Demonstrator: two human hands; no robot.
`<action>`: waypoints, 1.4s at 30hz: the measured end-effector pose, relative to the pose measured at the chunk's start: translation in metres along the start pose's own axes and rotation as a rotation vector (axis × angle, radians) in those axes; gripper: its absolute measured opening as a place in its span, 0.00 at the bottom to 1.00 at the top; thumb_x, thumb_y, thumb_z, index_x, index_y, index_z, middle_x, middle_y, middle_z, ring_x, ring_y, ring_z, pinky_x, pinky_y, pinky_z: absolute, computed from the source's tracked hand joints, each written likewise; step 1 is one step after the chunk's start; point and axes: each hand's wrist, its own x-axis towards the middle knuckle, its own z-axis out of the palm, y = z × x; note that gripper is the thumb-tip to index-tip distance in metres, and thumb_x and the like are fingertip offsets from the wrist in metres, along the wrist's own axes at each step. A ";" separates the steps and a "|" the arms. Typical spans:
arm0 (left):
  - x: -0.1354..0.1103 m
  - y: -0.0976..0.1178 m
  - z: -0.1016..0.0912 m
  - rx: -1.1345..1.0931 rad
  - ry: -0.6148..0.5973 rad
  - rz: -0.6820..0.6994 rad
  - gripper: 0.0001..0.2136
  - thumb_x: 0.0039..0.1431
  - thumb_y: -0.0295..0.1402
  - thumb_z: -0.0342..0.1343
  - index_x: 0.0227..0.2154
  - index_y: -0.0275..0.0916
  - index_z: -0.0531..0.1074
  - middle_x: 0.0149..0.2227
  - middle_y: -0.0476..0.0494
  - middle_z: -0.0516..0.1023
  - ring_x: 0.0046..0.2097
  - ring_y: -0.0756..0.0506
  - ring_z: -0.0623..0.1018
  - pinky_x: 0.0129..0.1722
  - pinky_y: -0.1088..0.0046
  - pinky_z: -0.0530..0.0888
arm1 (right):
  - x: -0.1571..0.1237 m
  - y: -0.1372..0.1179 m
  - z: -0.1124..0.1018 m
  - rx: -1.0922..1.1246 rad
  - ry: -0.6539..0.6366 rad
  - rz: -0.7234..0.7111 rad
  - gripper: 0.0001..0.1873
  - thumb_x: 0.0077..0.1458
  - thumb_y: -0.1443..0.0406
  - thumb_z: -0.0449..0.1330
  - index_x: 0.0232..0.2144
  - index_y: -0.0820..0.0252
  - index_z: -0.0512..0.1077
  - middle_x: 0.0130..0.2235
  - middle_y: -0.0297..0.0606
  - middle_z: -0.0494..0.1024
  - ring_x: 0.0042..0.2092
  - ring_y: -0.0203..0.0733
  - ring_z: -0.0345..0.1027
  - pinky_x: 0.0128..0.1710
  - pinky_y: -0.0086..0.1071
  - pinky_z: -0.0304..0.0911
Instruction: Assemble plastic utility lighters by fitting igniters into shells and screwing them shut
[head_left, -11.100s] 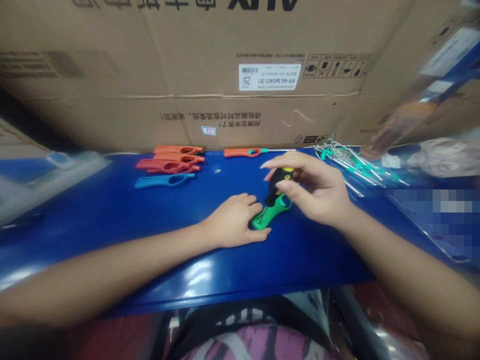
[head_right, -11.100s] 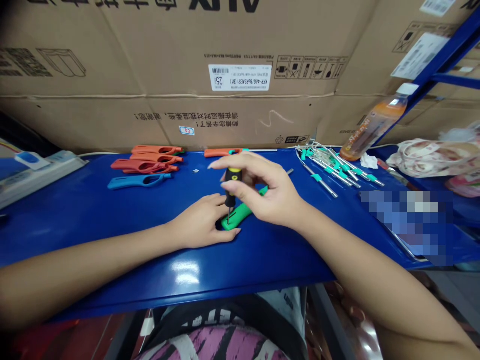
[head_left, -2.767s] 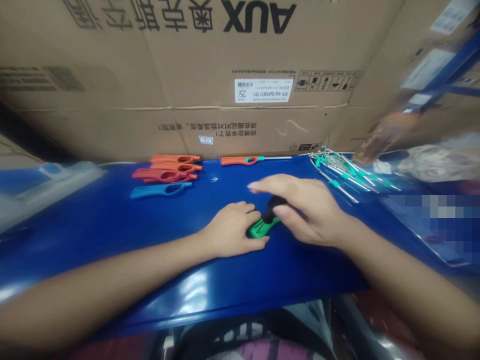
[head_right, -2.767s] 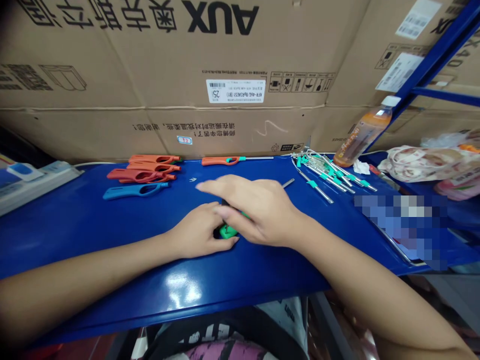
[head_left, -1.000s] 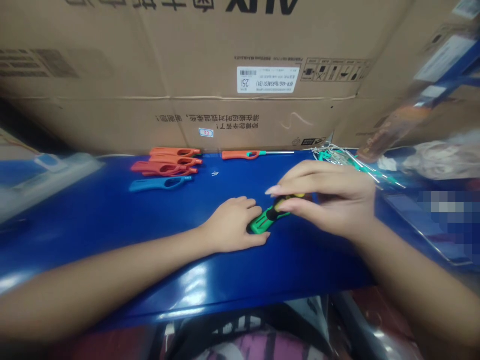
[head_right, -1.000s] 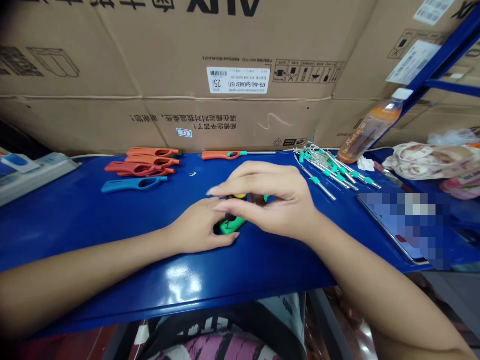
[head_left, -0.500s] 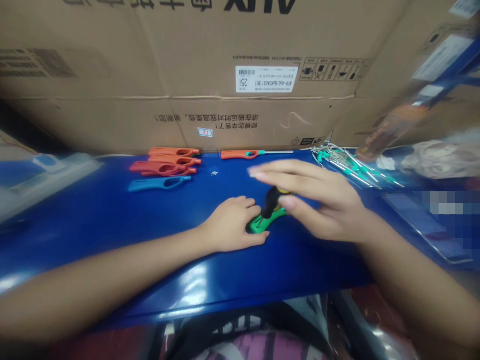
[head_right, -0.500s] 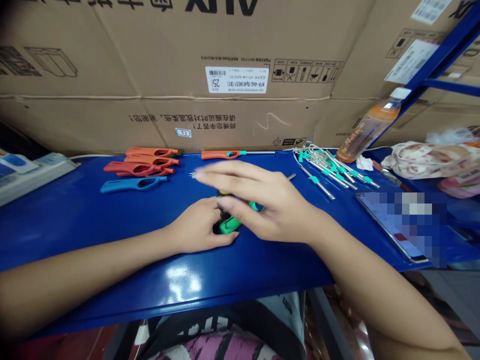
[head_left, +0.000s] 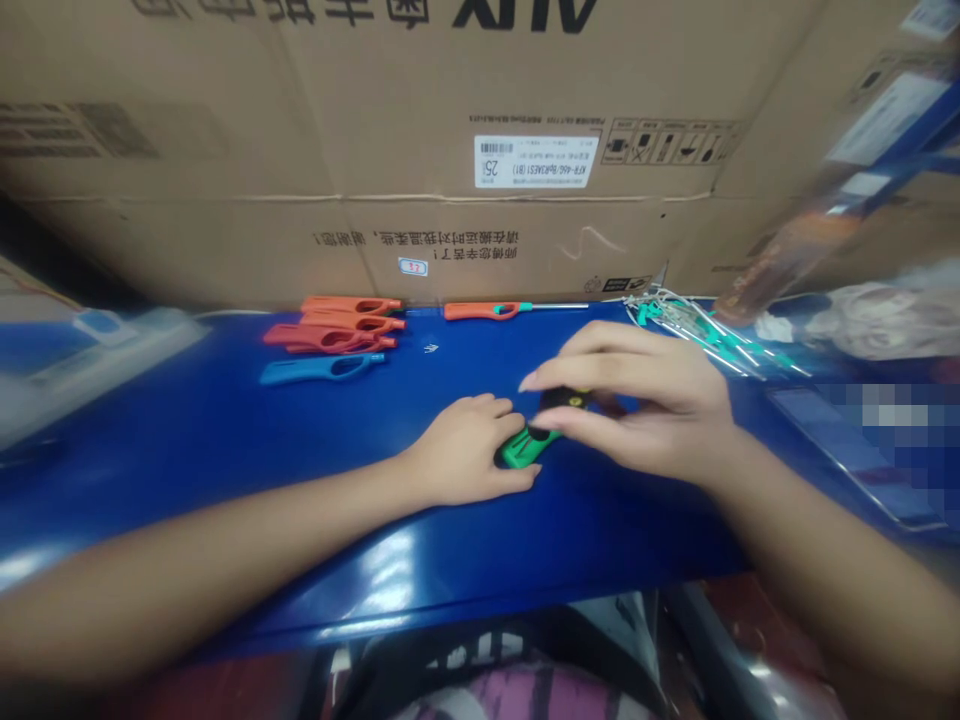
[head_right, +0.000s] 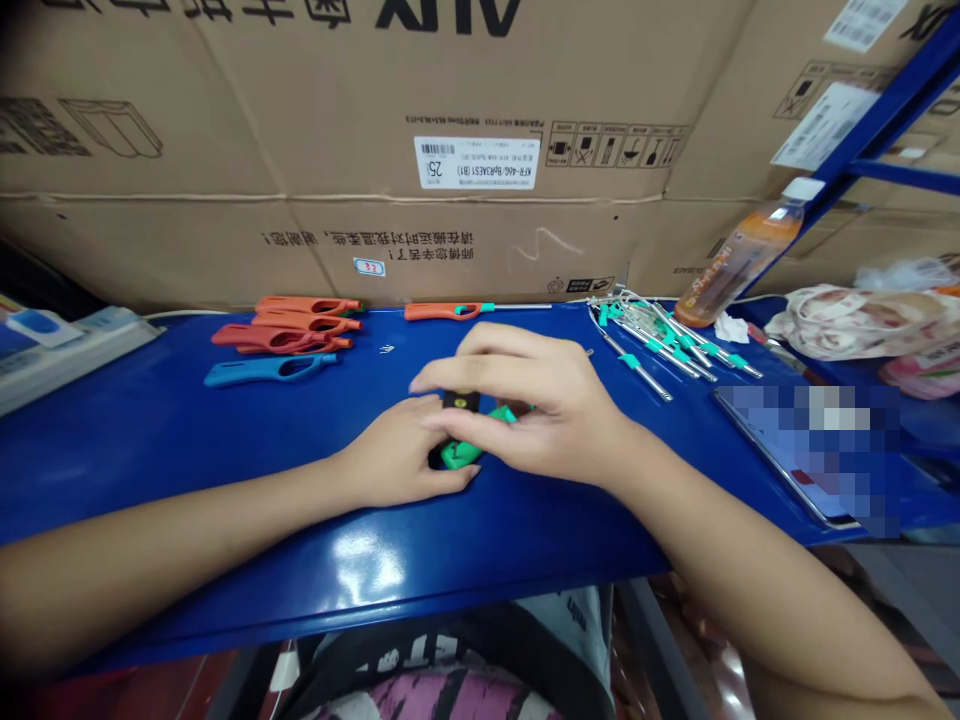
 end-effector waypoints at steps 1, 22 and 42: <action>0.000 0.000 0.000 0.006 -0.009 -0.004 0.16 0.60 0.48 0.58 0.36 0.39 0.75 0.35 0.43 0.77 0.40 0.39 0.76 0.41 0.62 0.72 | -0.001 0.002 0.000 -0.070 0.052 -0.011 0.08 0.63 0.62 0.62 0.41 0.57 0.79 0.33 0.37 0.79 0.34 0.36 0.73 0.35 0.29 0.71; -0.001 0.001 -0.001 0.043 -0.002 -0.003 0.16 0.59 0.49 0.58 0.33 0.39 0.74 0.34 0.43 0.76 0.38 0.40 0.76 0.38 0.63 0.72 | -0.003 0.008 0.010 0.025 0.105 -0.005 0.12 0.60 0.64 0.66 0.46 0.59 0.78 0.33 0.37 0.78 0.33 0.36 0.70 0.35 0.30 0.69; 0.000 -0.001 -0.001 0.062 -0.015 0.017 0.18 0.61 0.51 0.56 0.33 0.38 0.74 0.34 0.42 0.76 0.39 0.39 0.76 0.40 0.62 0.73 | -0.002 0.014 0.007 0.285 -0.018 0.027 0.14 0.68 0.63 0.55 0.50 0.59 0.77 0.41 0.42 0.81 0.40 0.39 0.75 0.39 0.33 0.73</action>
